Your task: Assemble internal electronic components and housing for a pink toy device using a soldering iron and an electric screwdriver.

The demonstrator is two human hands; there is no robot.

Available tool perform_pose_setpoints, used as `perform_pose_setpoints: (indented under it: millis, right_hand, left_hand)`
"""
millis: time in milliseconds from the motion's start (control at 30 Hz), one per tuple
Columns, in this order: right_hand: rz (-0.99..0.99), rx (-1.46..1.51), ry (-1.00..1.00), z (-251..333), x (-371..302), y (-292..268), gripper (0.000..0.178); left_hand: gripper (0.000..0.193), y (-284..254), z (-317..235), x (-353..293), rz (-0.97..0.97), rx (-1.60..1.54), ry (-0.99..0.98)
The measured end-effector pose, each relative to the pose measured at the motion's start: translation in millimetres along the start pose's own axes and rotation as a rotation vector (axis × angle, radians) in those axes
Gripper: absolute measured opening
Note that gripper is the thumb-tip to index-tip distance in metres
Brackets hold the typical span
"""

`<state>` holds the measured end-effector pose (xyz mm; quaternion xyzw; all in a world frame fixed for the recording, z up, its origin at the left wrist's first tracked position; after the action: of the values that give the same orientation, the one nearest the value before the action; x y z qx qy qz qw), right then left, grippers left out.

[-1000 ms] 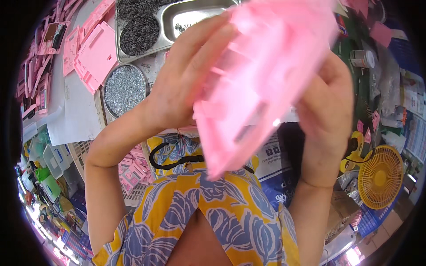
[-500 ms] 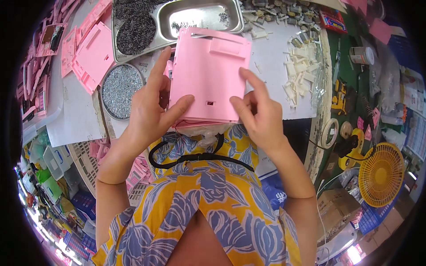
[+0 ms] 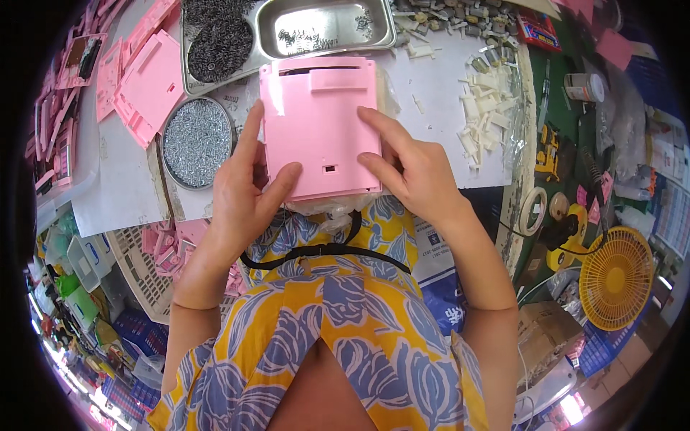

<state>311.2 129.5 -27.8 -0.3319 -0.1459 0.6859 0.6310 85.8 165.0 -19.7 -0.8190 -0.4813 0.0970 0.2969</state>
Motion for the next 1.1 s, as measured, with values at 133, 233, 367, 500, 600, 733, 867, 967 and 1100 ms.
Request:
perform_pose_setpoints:
  millis: [133, 233, 367, 500, 600, 733, 867, 967, 1100]
  right_hand:
    - [-0.012, -0.148, -0.117, 8.1, 3.2, 2.8, 0.055]
    - [-0.052, -0.342, -0.140, 13.8, 0.9, 8.0, 0.056]
    - [-0.035, -0.403, -0.168, 22.7, 4.4, 6.6, 0.055]
    - [0.064, -0.349, -0.150, 26.6, 9.5, -5.7, 0.045]
    - [-0.032, -0.132, -0.162, 26.6, 36.3, -54.3, 0.034]
    - [-0.521, 0.518, -0.586, 83.0, 102.2, -129.6, 0.038]
    - [-0.216, 0.764, -0.555, 148.4, 169.1, -129.5, 0.045]
    - [-0.218, 0.646, -0.483, 192.2, 163.8, -80.7, 0.037]
    - [0.065, 0.583, -0.377, 174.2, 175.3, -77.1, 0.055]
  left_hand:
    - [0.076, 2.1, 3.2, -17.5, -0.033, 0.145, -0.024]
    - [0.066, 10.9, 10.0, -34.6, -0.107, 0.071, -0.096]
    - [0.061, 9.1, 25.9, -35.4, -0.119, 0.001, -0.122]
    - [0.056, -12.7, 19.8, -26.6, 0.079, 0.009, -0.136]
    - [0.037, -55.3, 48.2, -25.3, -0.136, -0.154, -0.242]
    - [0.017, -91.1, 54.0, -23.6, -0.176, 0.700, 0.036]
    - [0.015, -90.2, 55.3, -8.4, -0.215, 0.651, 0.080]
    - [0.020, -99.3, 69.3, -10.9, -0.239, 0.719, 0.063]
    - [0.021, -103.9, 83.0, -6.1, -0.162, 0.665, 0.011]
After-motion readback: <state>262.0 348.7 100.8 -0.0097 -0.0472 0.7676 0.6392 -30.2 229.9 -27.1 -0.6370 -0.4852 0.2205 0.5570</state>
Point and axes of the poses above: each hand's wrist, its own x-axis towards the middle knuckle, its own y-axis out of the palm, z = x × y, the point moved 6 cm from there along x, towards the middle knuckle, and after that the axes turned 12 degrees about y, right-handed, at the moved point
